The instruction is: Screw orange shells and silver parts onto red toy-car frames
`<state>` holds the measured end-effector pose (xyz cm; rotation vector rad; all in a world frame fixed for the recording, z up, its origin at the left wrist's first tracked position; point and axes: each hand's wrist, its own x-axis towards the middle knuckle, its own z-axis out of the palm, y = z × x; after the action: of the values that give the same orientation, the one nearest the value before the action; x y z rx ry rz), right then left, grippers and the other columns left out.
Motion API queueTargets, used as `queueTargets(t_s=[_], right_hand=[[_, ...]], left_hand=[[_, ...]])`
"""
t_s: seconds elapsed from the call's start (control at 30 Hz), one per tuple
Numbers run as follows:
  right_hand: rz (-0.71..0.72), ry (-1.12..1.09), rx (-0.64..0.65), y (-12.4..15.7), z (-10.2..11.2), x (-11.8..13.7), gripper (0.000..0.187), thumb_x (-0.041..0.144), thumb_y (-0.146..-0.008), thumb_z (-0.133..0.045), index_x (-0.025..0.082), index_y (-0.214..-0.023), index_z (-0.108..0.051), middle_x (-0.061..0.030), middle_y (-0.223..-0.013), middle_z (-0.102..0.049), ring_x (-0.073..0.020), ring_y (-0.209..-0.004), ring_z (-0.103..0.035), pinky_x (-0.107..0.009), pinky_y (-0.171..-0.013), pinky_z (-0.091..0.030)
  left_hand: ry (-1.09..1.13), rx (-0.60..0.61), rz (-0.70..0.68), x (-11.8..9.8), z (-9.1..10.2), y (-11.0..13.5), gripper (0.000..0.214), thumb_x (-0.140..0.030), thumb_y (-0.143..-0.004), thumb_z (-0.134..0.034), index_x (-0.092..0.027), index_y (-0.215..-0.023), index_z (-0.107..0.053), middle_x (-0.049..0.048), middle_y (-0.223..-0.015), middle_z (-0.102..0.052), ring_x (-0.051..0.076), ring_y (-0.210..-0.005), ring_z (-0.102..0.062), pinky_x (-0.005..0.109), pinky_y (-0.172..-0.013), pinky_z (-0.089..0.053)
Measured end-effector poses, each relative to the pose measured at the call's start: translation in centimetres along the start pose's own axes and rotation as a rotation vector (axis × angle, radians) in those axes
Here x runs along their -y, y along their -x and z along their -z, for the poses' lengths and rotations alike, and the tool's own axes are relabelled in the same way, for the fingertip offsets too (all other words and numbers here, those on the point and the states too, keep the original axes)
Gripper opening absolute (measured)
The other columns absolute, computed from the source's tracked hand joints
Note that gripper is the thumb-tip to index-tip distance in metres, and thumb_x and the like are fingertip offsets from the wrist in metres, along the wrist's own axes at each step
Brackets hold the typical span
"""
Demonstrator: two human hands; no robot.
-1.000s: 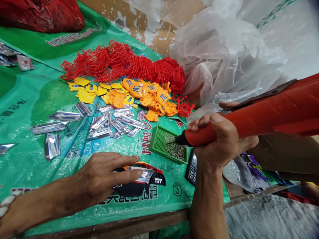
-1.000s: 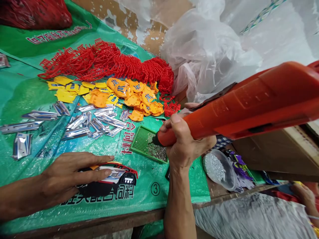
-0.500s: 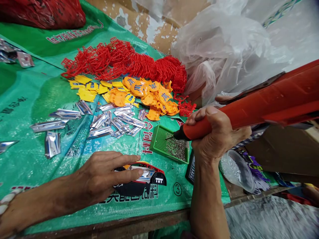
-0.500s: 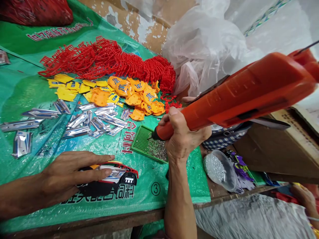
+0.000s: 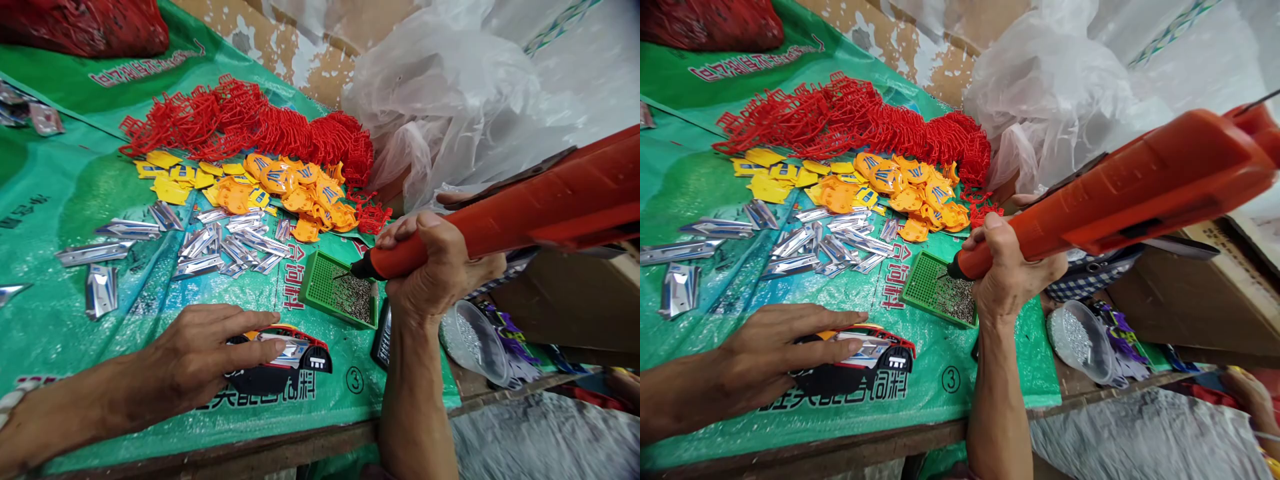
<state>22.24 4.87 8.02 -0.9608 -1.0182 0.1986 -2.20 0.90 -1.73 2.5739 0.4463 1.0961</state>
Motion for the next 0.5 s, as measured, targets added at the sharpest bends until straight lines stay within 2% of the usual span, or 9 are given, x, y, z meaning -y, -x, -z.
queueTargets(t_s=[0.13, 0.33, 0.5], right_hand=[[0.002, 0.009, 0.010, 0.10, 0.01, -0.09, 0.012, 0.019, -0.069, -0.069, 0.022, -0.067, -0.058, 0.0050, -0.052, -0.053, -0.0132, -0.039, -0.053, -0.027, -0.036, -0.045], [0.020, -0.006, 0.014, 0.51, -0.20, 0.10, 0.014, 0.016, -0.068, -0.068, 0.024, -0.077, -0.060, 0.0071, -0.054, -0.052, -0.0115, -0.040, -0.051, -0.026, -0.038, -0.045], [0.032, 0.018, -0.016, 0.62, -0.33, 0.09, 0.013, 0.017, -0.068, -0.067, 0.023, -0.078, -0.060, 0.0068, -0.053, -0.053, -0.0119, -0.040, -0.050, -0.026, -0.038, -0.044]], left_hand=[[-0.012, 0.026, -0.026, 0.15, 0.25, -0.46, 0.055, 0.005, -0.081, -0.036, -0.024, -0.122, -0.057, 0.0060, -0.119, -0.070, 0.015, -0.097, -0.069, 0.027, -0.076, -0.056], [0.014, 0.083, -0.030, 0.29, 0.56, -0.50, 0.048, 0.001, -0.086, -0.040, -0.023, -0.123, -0.057, 0.0077, -0.123, -0.069, 0.017, -0.100, -0.070, 0.029, -0.079, -0.058], [0.011, 0.058, -0.013, 0.15, 0.53, -0.58, 0.050, 0.003, -0.084, -0.039, -0.023, -0.122, -0.059, 0.0079, -0.122, -0.069, 0.017, -0.099, -0.070, 0.029, -0.079, -0.058]])
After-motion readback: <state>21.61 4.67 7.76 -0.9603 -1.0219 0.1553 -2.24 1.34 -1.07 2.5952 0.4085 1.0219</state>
